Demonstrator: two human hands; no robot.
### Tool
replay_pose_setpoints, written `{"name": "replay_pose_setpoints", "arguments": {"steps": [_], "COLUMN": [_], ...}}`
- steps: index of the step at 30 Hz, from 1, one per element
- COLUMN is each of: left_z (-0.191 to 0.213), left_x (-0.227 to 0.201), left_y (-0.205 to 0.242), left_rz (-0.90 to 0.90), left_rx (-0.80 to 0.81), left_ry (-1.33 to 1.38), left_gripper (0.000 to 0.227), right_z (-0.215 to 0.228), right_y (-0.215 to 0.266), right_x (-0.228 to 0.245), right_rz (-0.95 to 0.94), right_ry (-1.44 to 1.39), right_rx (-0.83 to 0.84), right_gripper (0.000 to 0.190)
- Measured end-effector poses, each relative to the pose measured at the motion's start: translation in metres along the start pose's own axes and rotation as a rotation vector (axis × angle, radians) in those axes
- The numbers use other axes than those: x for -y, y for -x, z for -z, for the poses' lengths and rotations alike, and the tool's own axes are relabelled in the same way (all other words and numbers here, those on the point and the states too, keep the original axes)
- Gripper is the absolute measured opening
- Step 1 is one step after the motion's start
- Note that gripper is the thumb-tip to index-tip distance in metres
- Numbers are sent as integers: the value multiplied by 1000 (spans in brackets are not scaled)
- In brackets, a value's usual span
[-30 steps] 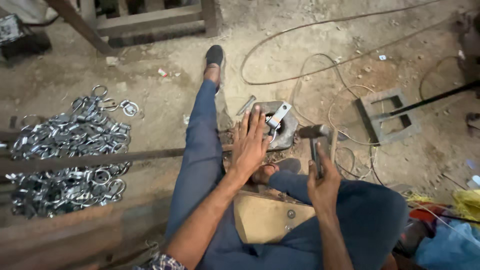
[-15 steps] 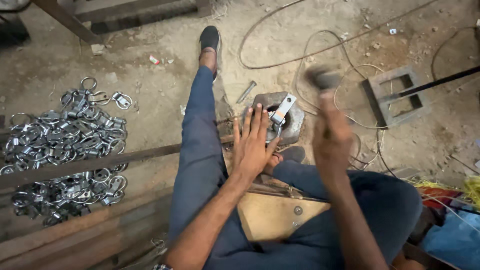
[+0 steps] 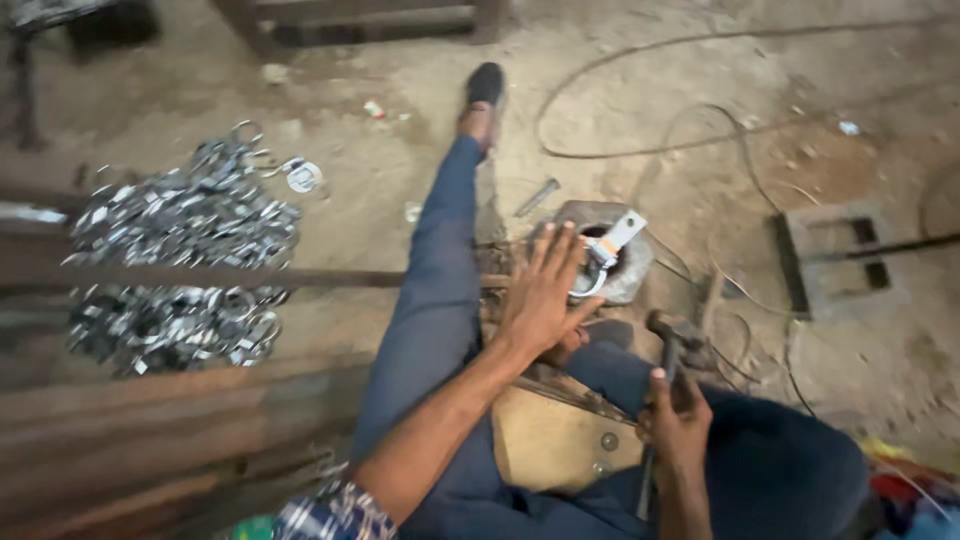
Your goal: The person sits on the floor and repeatedly hammers a metal piece placed on an anvil. The person holds the metal piece with the left hand and strikes it with a hammer in the right hand.
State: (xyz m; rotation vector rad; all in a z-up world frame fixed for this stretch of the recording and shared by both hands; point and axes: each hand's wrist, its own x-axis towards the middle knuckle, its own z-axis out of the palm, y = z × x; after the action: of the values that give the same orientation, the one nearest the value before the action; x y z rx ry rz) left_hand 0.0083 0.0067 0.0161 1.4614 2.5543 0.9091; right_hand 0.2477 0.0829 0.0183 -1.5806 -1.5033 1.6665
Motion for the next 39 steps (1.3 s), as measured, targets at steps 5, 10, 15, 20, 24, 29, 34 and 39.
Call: {"name": "replay_pose_setpoints", "arguments": {"steps": [5,10,15,20,24,29,34,39], "left_z": [-6,-4,1,2,6,12,15,8], "left_x": [4,1,1,1,3,2,7,12], "left_y": [5,3,5,5,2,3,3,2], "left_rz": [-29,-14,-19,-6,-23,33,-3,-27], "left_rx": [-44,-47,-57,-29,-25,10,38,35], "left_ry": [28,-21,56,104,96,105,149,145], "left_gripper": [79,77,78,79,79,79,83,82], "right_z": [22,49,84,108,74,35,54,55], "right_y": [-58,-75,-83,-162,-185,-110,-102,-116], "right_x": [-37,9,69,71,28,19,42,29], "right_rz": [-51,233,463,514,1106,105,123,255], "right_ry": [-140,-75,119,-26,641,153,102,-204], "right_rx": [26,33,-117,-286,-440,207,55,-210], "right_gripper": [22,15,36,54,40,49,56,44]}}
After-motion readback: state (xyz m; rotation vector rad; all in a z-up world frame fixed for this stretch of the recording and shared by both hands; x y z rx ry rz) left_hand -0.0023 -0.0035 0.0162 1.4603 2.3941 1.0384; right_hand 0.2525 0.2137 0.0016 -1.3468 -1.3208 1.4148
